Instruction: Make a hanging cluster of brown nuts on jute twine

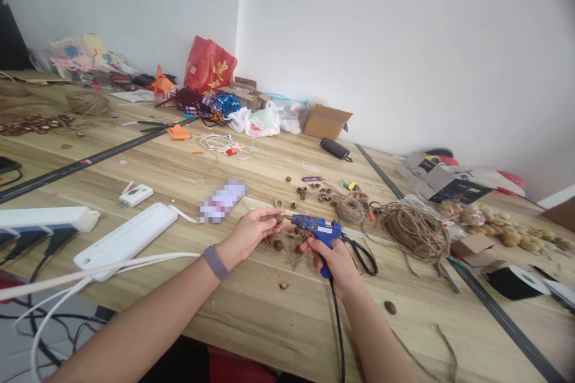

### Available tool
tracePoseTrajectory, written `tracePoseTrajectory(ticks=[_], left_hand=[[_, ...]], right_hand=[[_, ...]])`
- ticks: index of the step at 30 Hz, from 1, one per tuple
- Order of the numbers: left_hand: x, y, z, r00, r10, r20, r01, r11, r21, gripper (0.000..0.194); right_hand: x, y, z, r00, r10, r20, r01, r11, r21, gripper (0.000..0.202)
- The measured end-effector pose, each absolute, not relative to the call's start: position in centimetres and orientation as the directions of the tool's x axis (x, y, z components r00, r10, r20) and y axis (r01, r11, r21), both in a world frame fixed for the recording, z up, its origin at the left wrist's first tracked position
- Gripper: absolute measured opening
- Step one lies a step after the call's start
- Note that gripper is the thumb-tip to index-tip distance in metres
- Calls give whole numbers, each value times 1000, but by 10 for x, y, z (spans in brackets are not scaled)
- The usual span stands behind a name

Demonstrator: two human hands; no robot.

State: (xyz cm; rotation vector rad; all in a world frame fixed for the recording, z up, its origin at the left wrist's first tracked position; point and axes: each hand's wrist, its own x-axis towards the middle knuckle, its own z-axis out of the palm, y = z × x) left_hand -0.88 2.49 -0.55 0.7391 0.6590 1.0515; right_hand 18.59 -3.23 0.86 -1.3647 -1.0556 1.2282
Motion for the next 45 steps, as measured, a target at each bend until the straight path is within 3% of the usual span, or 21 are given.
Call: tracePoseTrajectory(ticks=[26,34,45], left_hand=[[-9,24,-2,323,933,-158,-498,309,810,21],[-7,25,-3,309,939,-151,-501,295,814,21],[-8,25,-2,316,937,-145,-503,295,812,22]], right_hand=[[189,-33,11,142,983,-118,125,-136,-983,36],[192,-32,16,176,978,-107,52,-118,-992,43],[185,-34,15,137,982,-131,93,-145,-985,36]])
